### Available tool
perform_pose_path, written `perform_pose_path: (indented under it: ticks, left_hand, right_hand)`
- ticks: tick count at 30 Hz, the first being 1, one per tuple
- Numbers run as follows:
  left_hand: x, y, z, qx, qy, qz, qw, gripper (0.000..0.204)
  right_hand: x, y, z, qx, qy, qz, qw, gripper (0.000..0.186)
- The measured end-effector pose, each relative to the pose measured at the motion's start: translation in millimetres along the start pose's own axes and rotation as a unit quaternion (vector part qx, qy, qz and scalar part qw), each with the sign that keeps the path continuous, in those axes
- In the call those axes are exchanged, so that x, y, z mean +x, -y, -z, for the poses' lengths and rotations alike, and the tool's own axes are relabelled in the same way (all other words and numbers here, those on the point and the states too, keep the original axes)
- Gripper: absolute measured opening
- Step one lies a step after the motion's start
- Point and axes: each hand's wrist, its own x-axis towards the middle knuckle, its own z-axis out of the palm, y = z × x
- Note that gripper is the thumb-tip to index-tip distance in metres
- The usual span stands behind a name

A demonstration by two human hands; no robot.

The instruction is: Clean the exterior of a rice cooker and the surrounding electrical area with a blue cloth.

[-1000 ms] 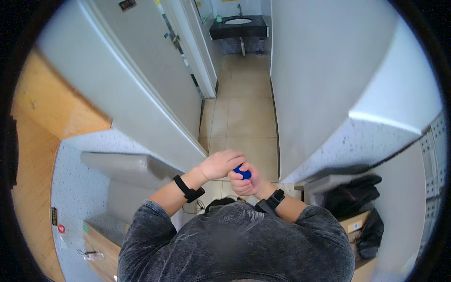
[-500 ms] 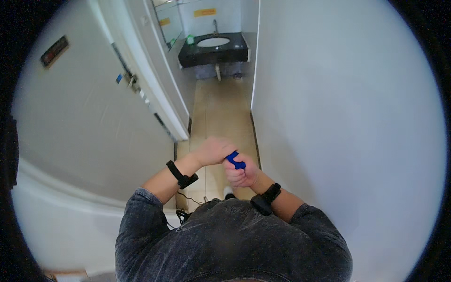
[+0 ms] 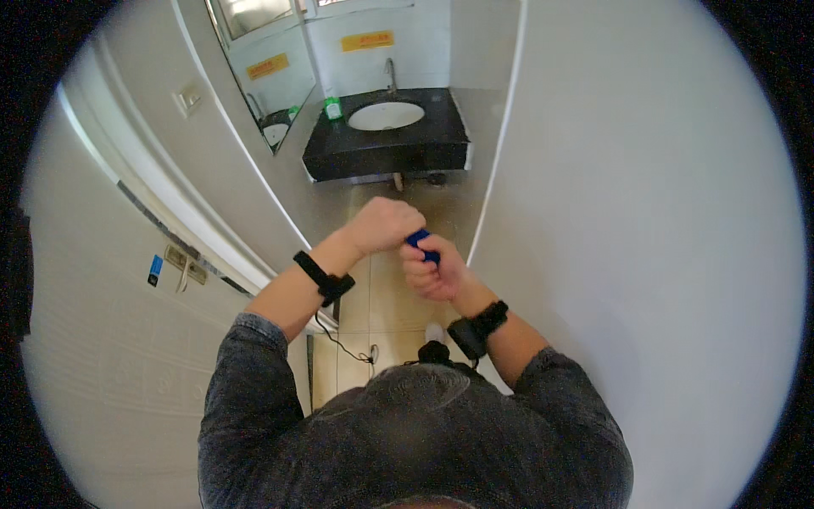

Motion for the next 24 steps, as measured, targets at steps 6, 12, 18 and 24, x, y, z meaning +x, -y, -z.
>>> perform_pose_path:
  ticks: [6,12,18,24]
  left_hand:
    - [8.5,200.8,-41.4,0.062,0.004,0.073,0.995,0.007]
    - [30.2,388.5,-89.3,0.101,0.15,0.177,0.967,0.014]
    - [51.8,586.5,-187.8,0.119,0.259,0.261,0.923,0.013]
    - [43.8,722.3,-265.3,-0.048,0.307,0.417,0.854,0.022]
  right_hand:
    - [131.8,197.3,51.7,-0.119,-0.048,-0.102,0.986,0.024]
    - [254.2,386.2,93.9,-0.48,-0.235,-0.231,0.813,0.035]
    - [379.3,562.4,204.8,-0.879,-0.214,-0.109,0.412,0.018]
    - [466.8,652.9,278.4,-0.962,-0.234,-0.106,0.096,0.018]
